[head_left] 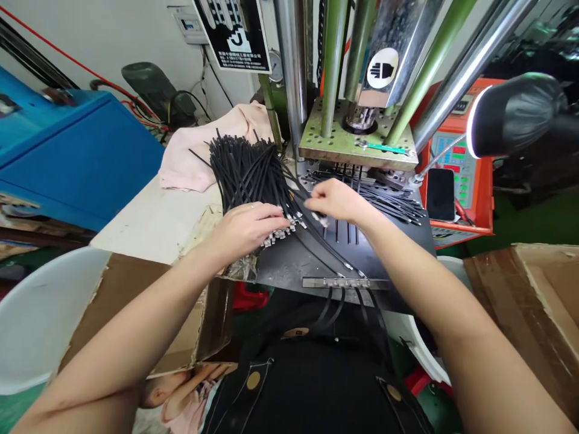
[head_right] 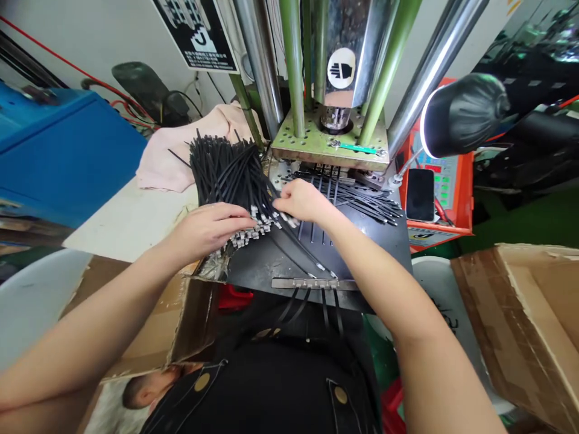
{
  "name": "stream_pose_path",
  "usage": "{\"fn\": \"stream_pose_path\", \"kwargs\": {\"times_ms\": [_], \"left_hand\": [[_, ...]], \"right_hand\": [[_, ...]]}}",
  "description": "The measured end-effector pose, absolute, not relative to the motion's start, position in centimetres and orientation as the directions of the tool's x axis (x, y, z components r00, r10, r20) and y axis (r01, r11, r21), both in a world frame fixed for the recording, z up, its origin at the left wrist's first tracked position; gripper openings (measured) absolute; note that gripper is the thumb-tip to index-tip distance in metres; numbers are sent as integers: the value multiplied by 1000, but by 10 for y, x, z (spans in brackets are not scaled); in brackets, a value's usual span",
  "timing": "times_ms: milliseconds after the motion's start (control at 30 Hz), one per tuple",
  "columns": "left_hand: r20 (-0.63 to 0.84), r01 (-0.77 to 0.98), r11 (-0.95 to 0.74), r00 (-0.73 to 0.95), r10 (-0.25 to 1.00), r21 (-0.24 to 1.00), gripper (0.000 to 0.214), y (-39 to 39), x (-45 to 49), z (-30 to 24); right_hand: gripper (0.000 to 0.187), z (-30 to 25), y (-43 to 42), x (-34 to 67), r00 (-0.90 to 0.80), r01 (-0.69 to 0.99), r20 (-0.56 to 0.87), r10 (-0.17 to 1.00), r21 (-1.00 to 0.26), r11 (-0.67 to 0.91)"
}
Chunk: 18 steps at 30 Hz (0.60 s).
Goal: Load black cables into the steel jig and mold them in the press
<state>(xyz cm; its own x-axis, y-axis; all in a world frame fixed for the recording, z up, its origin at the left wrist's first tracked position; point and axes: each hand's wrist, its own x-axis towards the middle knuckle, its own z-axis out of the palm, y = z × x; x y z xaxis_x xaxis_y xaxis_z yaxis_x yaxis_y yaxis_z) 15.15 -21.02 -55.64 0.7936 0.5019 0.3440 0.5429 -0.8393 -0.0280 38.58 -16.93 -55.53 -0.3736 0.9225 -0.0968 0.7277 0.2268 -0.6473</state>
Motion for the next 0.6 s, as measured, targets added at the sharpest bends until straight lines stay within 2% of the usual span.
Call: {"fn": "stream_pose_path", "kwargs": {"times_ms": [67,167,267,333,433,500,600], "left_hand": [[401,481,-877,802,442,5,29,-232,179,-554],[284,341,-940,899,333,22,27,-263,221,-561],[161,295,-952,939,305,83,25,-273,234,-574],[120,383,-916,910,396,118,31,-269,227,-579],[24,530,-839,843,537,121,34,-254,220,-585],[-64,539,-833,842,535,126,26,-247,229,-589],[-145,470,-873,880,452,132,20,-249,251,-594]], "right_hand": [[19,-560,-191,406,-409,802,-136,903,-525,284],[19,-576,-229,433,-370,891,-262,891,-370,262],[14,-588,-263,464,-313,898,-268,911,-397,192],[13,-592,-278,482,-267,888,-253,930,-440,135],[34,-596,-288,492,-240,872,-242,940,-479,99],[38,-597,-289,482,-261,864,-253,932,-493,108],[30,-594,-290,463,-317,865,-288,904,-479,151]]}}
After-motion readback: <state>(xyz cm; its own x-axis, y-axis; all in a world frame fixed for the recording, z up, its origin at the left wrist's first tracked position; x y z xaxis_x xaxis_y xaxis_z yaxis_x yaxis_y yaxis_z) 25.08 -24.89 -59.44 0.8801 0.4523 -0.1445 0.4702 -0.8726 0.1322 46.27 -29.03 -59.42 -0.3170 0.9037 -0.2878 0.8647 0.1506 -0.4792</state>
